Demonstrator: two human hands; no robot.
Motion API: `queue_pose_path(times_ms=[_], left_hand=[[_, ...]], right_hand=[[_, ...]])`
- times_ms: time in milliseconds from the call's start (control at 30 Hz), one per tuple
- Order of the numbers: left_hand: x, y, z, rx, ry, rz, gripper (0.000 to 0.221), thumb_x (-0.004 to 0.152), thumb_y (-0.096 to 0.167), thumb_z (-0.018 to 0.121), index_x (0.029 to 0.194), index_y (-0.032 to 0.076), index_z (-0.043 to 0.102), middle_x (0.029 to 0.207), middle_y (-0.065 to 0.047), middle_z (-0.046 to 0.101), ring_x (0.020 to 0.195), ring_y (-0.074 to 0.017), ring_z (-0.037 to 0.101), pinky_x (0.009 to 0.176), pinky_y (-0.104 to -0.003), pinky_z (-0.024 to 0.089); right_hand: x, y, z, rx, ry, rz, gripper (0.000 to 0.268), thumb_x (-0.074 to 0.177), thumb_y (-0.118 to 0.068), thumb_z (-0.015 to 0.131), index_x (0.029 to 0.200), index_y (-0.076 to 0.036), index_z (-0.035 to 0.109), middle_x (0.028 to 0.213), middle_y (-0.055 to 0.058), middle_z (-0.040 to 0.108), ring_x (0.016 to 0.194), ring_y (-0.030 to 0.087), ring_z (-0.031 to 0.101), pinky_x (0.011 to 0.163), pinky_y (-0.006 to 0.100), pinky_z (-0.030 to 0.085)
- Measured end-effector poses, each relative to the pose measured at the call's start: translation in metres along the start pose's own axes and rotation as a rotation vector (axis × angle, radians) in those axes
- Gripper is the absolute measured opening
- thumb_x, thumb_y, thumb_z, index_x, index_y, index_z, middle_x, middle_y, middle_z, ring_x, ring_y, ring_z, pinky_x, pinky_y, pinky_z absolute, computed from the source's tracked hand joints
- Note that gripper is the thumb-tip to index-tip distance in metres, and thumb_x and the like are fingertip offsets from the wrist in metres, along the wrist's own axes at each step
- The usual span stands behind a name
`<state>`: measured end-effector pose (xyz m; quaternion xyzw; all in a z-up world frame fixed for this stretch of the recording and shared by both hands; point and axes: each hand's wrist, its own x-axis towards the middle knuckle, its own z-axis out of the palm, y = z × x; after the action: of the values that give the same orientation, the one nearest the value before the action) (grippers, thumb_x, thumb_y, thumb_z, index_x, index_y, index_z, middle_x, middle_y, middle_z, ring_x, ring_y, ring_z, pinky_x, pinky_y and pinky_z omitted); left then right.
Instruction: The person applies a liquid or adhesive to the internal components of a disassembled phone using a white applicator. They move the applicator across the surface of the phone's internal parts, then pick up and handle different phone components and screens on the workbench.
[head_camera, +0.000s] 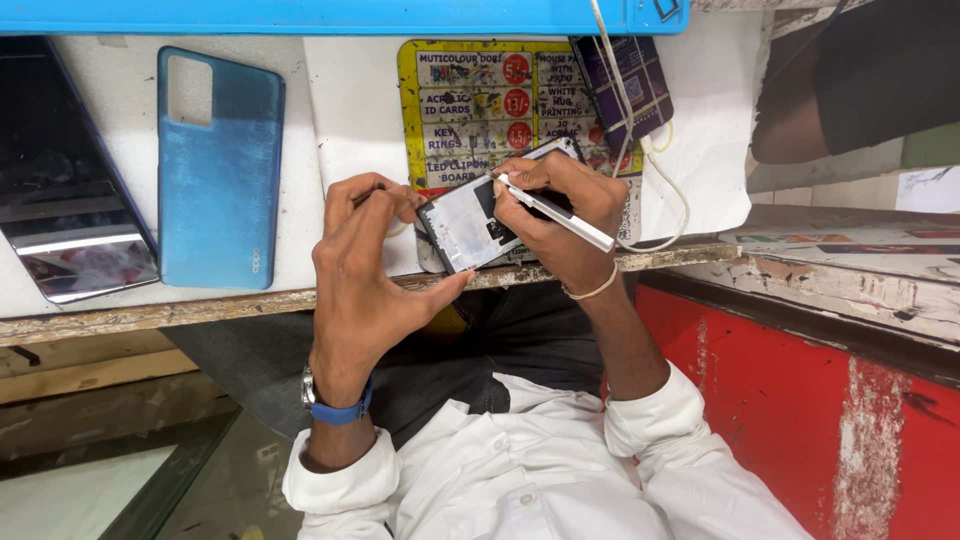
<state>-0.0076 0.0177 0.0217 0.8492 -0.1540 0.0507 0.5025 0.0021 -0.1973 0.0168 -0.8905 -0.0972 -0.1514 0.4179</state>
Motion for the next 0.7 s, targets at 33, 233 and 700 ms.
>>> queue_pose_path(times_ms=[33,233,700], left_hand=[[0.000,0.000,0.000,-0.002,0.001,-0.001,0.059,0.057,0.016,0.098,0.099,0.003,0.059,0.102,-0.011,0.067,0.117,-0.0315,0.059,0.091,-0.043,0.055],[0.000,0.001,0.000,0.016,0.001,0.017,0.061,0.056,0.016,0.099,0.099,0.002,0.058,0.101,-0.012,0.066,0.117,-0.0322,0.059,0.091,-0.045,0.055],[-0.004,0.008,-0.007,0.021,-0.017,0.010,0.063,0.056,0.016,0.098,0.104,0.001,0.060,0.103,-0.012,0.066,0.118,-0.0328,0.059,0.091,-0.044,0.056]], right_hand=[[0.000,-0.001,0.000,0.006,0.012,0.020,0.013,0.086,0.000,0.080,0.089,0.003,0.068,0.097,0.014,0.079,0.084,0.018,0.079,0.072,0.027,0.063],[-0.001,-0.003,-0.002,0.011,0.077,0.083,0.013,0.086,0.001,0.080,0.091,0.003,0.068,0.096,0.013,0.079,0.085,0.016,0.079,0.074,0.027,0.062],[-0.001,0.002,-0.011,0.111,0.139,0.197,0.013,0.089,0.002,0.079,0.090,0.005,0.066,0.097,0.017,0.078,0.089,0.018,0.080,0.077,0.025,0.064]])
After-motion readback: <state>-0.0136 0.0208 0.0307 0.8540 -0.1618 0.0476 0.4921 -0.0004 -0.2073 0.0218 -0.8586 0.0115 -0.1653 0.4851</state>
